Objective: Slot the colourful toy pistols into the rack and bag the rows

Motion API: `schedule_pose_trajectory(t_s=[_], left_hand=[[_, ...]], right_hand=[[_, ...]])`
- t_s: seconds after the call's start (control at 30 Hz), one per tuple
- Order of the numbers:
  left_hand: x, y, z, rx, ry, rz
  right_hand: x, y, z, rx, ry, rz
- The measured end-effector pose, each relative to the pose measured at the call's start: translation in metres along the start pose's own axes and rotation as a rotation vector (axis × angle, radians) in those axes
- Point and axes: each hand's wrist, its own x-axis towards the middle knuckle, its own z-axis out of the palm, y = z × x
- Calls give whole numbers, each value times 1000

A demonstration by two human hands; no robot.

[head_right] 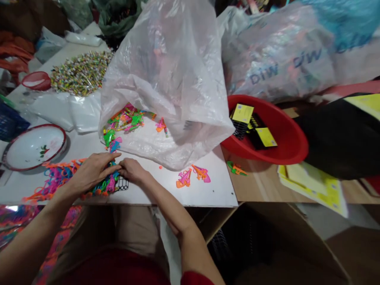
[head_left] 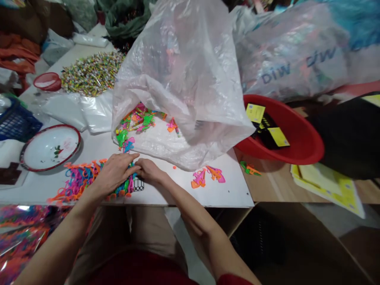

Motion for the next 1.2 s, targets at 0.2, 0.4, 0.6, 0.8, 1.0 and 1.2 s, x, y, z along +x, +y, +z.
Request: schedule_pose_trajectory(t_s=[0.2,0.4,0.6,0.8,1.0,1.2], left_hand=[[-2,-2,1,53,8,24],[2,-3,-7,42,-32,-80],[6,-12,-12,56,4,-153],[6,-15,-10,70,8,-97],[6,-17,-8,54,24,-94],[6,-12,-10,2,8,-138]], right_hand=[[9,65,-103,-219,355,477],[13,72,-121,-317,377,764],[-40,-6,-6,332,481,377],[-44,-30,78,750,449,450],[-45,-26,53,108,248,290],[-31,-46,39,-233,4,293]])
